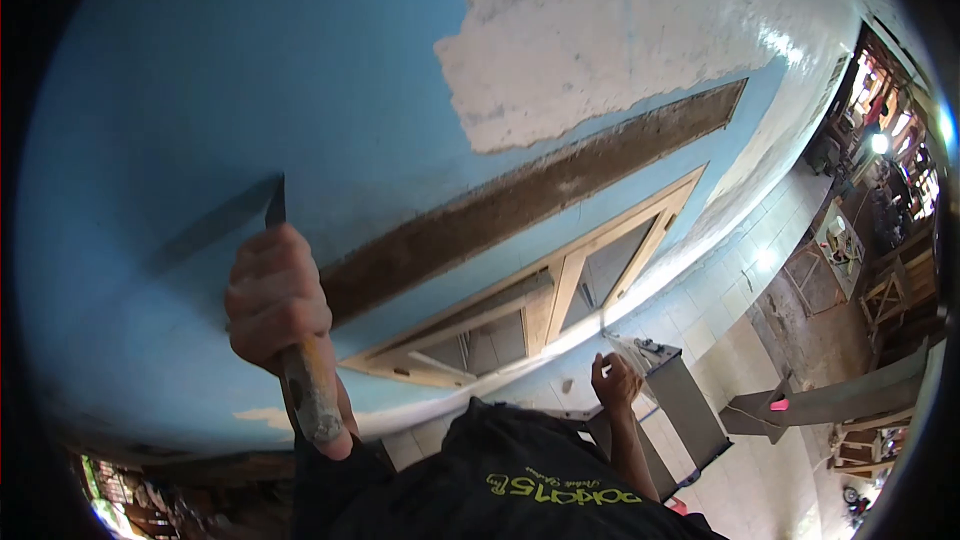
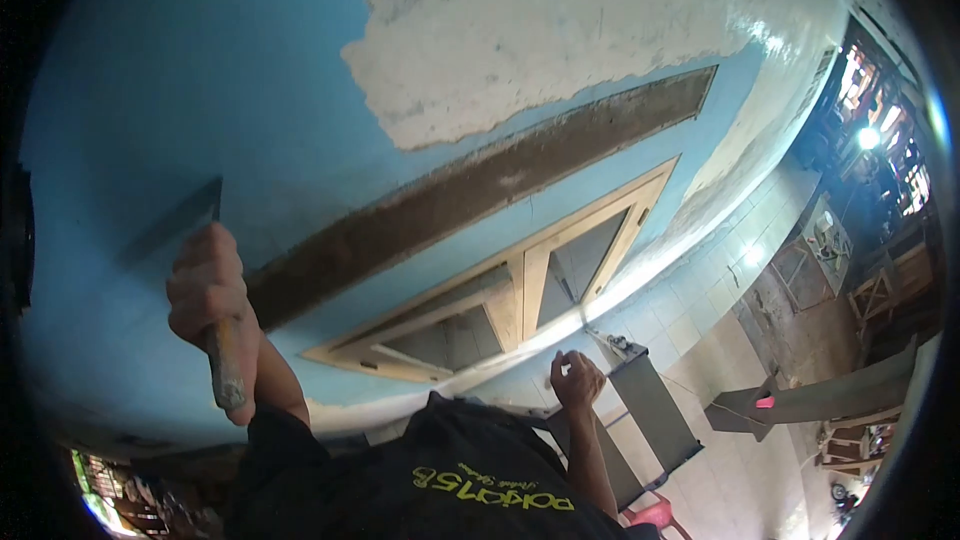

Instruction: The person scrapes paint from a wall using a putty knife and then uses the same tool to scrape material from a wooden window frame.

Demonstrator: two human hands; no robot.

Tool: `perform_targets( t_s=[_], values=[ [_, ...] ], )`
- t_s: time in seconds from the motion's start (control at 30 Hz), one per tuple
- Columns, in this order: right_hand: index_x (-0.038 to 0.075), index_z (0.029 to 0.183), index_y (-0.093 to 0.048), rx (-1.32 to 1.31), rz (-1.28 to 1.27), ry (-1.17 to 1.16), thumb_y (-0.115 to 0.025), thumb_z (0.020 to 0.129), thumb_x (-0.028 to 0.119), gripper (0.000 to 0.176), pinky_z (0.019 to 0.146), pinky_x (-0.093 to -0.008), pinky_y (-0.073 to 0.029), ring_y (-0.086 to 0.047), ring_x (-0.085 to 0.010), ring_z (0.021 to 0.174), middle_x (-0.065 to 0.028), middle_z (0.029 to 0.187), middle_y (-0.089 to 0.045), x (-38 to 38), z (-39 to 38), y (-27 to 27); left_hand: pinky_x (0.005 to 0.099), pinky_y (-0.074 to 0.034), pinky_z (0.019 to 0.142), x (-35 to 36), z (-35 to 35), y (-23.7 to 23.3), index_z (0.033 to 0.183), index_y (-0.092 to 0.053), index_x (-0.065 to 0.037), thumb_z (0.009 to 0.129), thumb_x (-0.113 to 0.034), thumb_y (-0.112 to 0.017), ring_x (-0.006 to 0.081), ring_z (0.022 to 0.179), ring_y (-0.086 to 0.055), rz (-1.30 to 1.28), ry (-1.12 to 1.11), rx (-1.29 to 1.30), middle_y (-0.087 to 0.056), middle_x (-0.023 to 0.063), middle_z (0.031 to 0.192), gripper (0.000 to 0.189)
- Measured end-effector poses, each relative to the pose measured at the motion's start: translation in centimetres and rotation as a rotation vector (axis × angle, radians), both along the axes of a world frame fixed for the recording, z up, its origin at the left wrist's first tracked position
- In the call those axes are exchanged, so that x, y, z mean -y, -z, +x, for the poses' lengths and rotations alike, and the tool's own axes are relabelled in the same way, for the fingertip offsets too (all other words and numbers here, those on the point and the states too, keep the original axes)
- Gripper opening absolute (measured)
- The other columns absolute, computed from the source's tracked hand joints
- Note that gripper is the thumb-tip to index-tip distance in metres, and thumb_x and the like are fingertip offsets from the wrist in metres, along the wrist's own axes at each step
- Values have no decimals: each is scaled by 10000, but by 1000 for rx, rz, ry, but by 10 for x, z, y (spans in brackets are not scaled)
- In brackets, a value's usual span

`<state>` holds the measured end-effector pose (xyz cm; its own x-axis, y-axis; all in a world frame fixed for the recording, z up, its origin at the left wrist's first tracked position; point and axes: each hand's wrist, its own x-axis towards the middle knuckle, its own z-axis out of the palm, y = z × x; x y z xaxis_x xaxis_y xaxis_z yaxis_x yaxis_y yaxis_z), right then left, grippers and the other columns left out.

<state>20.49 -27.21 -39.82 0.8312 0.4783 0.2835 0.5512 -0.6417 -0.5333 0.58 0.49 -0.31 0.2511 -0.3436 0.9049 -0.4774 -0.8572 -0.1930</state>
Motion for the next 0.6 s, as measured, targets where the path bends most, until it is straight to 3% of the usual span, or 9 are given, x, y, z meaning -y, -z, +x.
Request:
perform_targets(
  t_s=[0.17, 0.27, 0.6],
  values=[
    [117, 646, -576, 11, 55, -3, -681, 790, 212, 202, 549, -435, -463, -631, -300, 606, -73, 661, -636, 2, 0, 4, 245, -231, 425, 2, -4, 3, 506, -377, -101, 807, -516, -601, 125, 368, -313, -41, -42, 31, -289, -22, 441, 560],
    [115, 638, -566, -7, 94, -9, -692, 774, 196, 202, 528, -426, -464, -631, -284, 589, -74, 638, -624, 3, 0, 0, 238, -249, 422, 4, -4, 0, 504, -390, -108, 785, -391, -594, 125, 361, -330, -38, -37, 23, -296, -25, 438, 448],
    [97, 620, -582, -3, 129, 13, -690, 764, 189, 202, 535, -410, -479, -618, -276, 550, -80, 608, -617, 6, 0, 1, 230, -265, 420, 9, -3, -5, 507, -414, -120, 798, -696, -541, 120, 362, -367, -89, -7, -12, -321, -38, 420, 658]
  ],
)
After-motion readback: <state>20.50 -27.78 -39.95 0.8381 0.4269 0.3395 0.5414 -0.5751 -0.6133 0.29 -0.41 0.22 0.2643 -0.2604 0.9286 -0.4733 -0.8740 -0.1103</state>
